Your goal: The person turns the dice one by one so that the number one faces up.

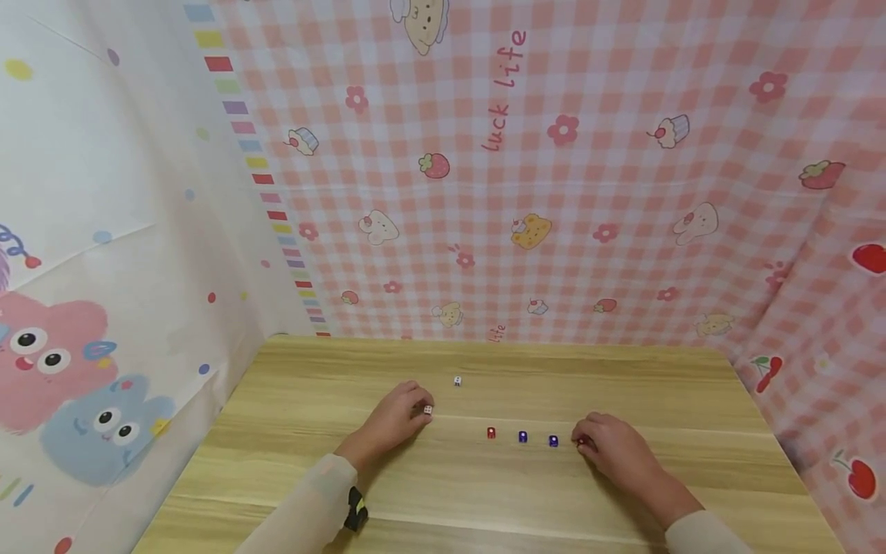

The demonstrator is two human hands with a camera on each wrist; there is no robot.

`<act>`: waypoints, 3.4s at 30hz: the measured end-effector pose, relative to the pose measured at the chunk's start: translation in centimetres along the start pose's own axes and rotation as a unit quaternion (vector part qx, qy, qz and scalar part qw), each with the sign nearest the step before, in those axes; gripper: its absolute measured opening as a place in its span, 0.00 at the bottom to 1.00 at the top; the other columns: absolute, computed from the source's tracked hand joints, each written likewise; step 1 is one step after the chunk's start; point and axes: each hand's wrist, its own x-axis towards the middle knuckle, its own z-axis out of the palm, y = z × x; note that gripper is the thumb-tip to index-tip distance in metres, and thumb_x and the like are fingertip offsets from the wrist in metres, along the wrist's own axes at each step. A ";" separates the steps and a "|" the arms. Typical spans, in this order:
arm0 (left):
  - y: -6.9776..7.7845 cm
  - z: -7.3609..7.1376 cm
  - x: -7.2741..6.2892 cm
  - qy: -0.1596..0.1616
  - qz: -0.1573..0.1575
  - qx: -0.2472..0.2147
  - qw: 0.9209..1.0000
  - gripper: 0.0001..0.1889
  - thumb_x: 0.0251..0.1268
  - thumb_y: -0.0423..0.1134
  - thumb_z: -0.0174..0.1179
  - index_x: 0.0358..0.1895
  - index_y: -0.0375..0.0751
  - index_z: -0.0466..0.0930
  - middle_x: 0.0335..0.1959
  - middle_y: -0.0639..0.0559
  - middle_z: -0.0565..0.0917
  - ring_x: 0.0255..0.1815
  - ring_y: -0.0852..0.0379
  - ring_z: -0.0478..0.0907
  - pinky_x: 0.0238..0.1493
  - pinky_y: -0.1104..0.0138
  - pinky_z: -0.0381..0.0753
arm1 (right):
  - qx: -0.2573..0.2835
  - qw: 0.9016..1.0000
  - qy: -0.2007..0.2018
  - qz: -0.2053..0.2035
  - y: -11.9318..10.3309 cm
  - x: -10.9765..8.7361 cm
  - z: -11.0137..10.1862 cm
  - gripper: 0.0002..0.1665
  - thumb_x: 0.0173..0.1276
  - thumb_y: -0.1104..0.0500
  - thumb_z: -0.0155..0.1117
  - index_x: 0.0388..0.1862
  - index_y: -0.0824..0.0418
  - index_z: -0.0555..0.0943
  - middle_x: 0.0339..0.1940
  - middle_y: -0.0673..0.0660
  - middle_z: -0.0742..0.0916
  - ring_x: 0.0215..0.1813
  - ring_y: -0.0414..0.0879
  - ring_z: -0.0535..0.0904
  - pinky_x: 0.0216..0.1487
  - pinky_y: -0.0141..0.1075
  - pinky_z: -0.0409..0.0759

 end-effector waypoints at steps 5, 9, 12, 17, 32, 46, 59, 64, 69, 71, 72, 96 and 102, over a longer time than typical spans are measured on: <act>0.0 0.2 0.0 0.004 0.009 -0.006 1.000 0.06 0.68 0.37 0.69 0.44 0.47 0.84 0.47 0.54 0.84 0.53 0.55 0.79 0.60 0.61 0.81 | 0.005 1.000 0.000 0.002 0.0 0.0 -0.1 0.14 0.54 0.64 0.82 0.33 0.47 0.86 0.34 0.41 0.86 0.39 0.40 0.84 0.41 0.41 0.85; 0.2 0.2 0.0 0.007 0.009 -0.011 1.000 0.04 0.68 0.35 0.68 0.43 0.46 0.85 0.45 0.54 0.84 0.50 0.56 0.79 0.56 0.62 0.81 | 0.004 1.000 0.001 0.001 0.0 0.0 -0.1 0.14 0.54 0.64 0.82 0.32 0.47 0.86 0.34 0.41 0.86 0.38 0.40 0.84 0.41 0.41 0.85; 0.2 0.3 0.0 0.009 0.008 -0.008 1.000 0.04 0.69 0.35 0.68 0.43 0.47 0.85 0.44 0.55 0.84 0.49 0.57 0.79 0.55 0.63 0.82 | 0.003 1.000 0.005 0.001 -0.1 0.0 0.0 0.14 0.54 0.64 0.82 0.32 0.47 0.86 0.33 0.40 0.86 0.38 0.39 0.84 0.41 0.40 0.85; 0.1 0.5 0.1 0.015 0.023 0.007 1.000 0.03 0.69 0.36 0.68 0.42 0.46 0.85 0.43 0.55 0.84 0.47 0.57 0.79 0.53 0.63 0.82 | 0.004 1.000 0.008 0.003 -0.2 0.0 -0.1 0.15 0.53 0.64 0.82 0.31 0.47 0.86 0.33 0.40 0.86 0.38 0.39 0.84 0.41 0.40 0.85; 0.4 0.4 0.1 -0.002 0.052 0.022 0.998 0.09 0.73 0.32 0.61 0.48 0.44 0.88 0.44 0.53 0.79 0.45 0.59 0.77 0.50 0.68 0.81 | 0.002 1.000 -0.003 0.011 -0.1 0.0 -0.2 0.14 0.54 0.64 0.82 0.31 0.48 0.86 0.34 0.41 0.86 0.38 0.40 0.84 0.42 0.41 0.85; 0.3 0.2 0.0 0.008 0.035 -0.023 0.999 0.15 0.60 0.25 0.61 0.48 0.44 0.83 0.45 0.54 0.81 0.45 0.58 0.77 0.51 0.65 0.82 | 0.004 1.000 -0.005 0.013 0.1 0.0 -0.1 0.14 0.54 0.64 0.82 0.31 0.47 0.86 0.33 0.40 0.86 0.38 0.40 0.84 0.41 0.40 0.85; 0.0 0.8 -0.1 0.022 0.026 -0.018 0.999 0.06 0.66 0.31 0.65 0.41 0.47 0.83 0.38 0.57 0.80 0.39 0.61 0.75 0.45 0.67 0.81 | 0.009 1.000 -0.007 0.013 0.1 -0.1 0.1 0.15 0.53 0.64 0.83 0.31 0.47 0.86 0.33 0.41 0.85 0.37 0.39 0.83 0.40 0.38 0.85; 0.0 0.8 0.1 0.022 0.028 -0.013 0.999 0.08 0.63 0.29 0.65 0.40 0.47 0.84 0.38 0.57 0.81 0.39 0.61 0.76 0.45 0.67 0.81 | 0.007 1.000 -0.009 0.014 0.1 0.0 0.0 0.14 0.54 0.64 0.82 0.31 0.47 0.86 0.33 0.41 0.85 0.37 0.39 0.83 0.40 0.38 0.85; 0.2 0.5 0.2 0.009 0.036 0.004 0.999 0.08 0.62 0.28 0.63 0.38 0.47 0.85 0.41 0.55 0.81 0.43 0.58 0.78 0.48 0.65 0.83 | 0.006 1.000 -0.011 0.018 0.0 0.0 0.0 0.14 0.54 0.64 0.82 0.32 0.46 0.86 0.34 0.40 0.85 0.38 0.39 0.83 0.41 0.39 0.85; 0.3 0.5 0.2 0.005 0.046 0.018 0.999 0.08 0.62 0.28 0.62 0.38 0.47 0.85 0.42 0.55 0.82 0.44 0.57 0.79 0.49 0.65 0.83 | 0.006 1.000 -0.015 0.021 0.0 0.0 0.0 0.14 0.54 0.64 0.82 0.31 0.46 0.86 0.33 0.40 0.85 0.38 0.39 0.83 0.41 0.39 0.85; 0.3 0.4 0.1 0.006 0.053 0.023 0.998 0.08 0.61 0.28 0.62 0.38 0.47 0.85 0.42 0.55 0.82 0.45 0.56 0.79 0.49 0.65 0.83 | 0.007 1.000 -0.017 0.021 -0.1 0.0 0.0 0.14 0.54 0.64 0.82 0.31 0.46 0.86 0.33 0.40 0.85 0.37 0.39 0.83 0.41 0.38 0.85; -0.6 0.7 0.1 0.037 0.034 -0.026 0.998 0.07 0.63 0.29 0.66 0.39 0.46 0.82 0.36 0.56 0.79 0.36 0.62 0.73 0.41 0.68 0.80 | 0.011 0.999 -0.025 0.021 -0.2 0.2 -0.4 0.14 0.55 0.64 0.82 0.32 0.47 0.86 0.34 0.41 0.86 0.38 0.40 0.83 0.40 0.38 0.84; -0.4 0.7 -0.1 0.038 0.028 -0.032 0.998 0.07 0.64 0.29 0.66 0.37 0.47 0.83 0.35 0.56 0.80 0.36 0.62 0.73 0.40 0.69 0.79 | 0.011 0.999 -0.029 0.023 -0.1 0.1 -0.3 0.14 0.55 0.64 0.82 0.32 0.47 0.87 0.34 0.41 0.85 0.38 0.39 0.83 0.40 0.38 0.84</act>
